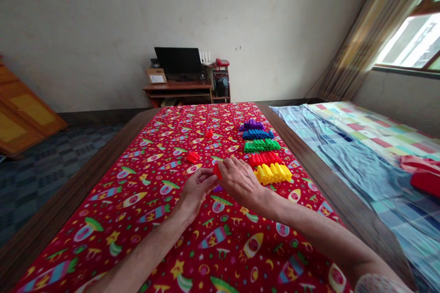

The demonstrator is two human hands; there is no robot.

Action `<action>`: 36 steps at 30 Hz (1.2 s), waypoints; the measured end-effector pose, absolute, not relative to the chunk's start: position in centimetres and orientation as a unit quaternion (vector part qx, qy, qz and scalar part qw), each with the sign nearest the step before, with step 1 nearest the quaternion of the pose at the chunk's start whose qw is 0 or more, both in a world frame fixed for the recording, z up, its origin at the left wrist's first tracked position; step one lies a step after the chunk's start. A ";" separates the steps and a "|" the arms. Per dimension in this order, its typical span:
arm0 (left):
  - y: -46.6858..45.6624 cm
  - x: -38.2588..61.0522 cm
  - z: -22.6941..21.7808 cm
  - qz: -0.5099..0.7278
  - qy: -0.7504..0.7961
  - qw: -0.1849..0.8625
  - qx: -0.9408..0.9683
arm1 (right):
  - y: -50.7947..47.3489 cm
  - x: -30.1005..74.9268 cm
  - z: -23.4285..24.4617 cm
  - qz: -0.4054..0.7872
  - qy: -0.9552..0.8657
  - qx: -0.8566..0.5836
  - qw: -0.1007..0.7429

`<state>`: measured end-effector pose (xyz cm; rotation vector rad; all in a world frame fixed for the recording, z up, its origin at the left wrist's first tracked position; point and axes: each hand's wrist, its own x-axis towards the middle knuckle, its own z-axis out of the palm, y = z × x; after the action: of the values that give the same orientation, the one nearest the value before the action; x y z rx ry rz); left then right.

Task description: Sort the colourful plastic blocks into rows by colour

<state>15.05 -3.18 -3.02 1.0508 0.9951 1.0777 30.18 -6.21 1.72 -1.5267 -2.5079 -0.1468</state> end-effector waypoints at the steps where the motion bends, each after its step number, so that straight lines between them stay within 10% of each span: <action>1: -3.4 15.1 -2.9 0.465 0.428 0.625 0.458 | -6.2 30.3 1.9 -0.056 -0.858 -0.503 0.093; 10: -2.2 13.8 -2.1 0.462 0.420 0.514 0.588 | -2.0 41.5 4.1 -0.025 -0.861 -0.477 0.173; 25: 7.1 7.2 -7.8 0.375 0.421 0.064 0.823 | 0.7 48.5 1.5 0.064 -0.876 -0.476 0.046; 36: 9.7 7.8 -8.9 0.321 0.417 0.064 0.848 | 0.0 48.6 3.7 0.035 -0.864 -0.473 0.172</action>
<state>7.83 9.70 -8.88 2.5602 1.2609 0.9698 48.58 0.00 3.73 -1.3408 -2.4504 0.0985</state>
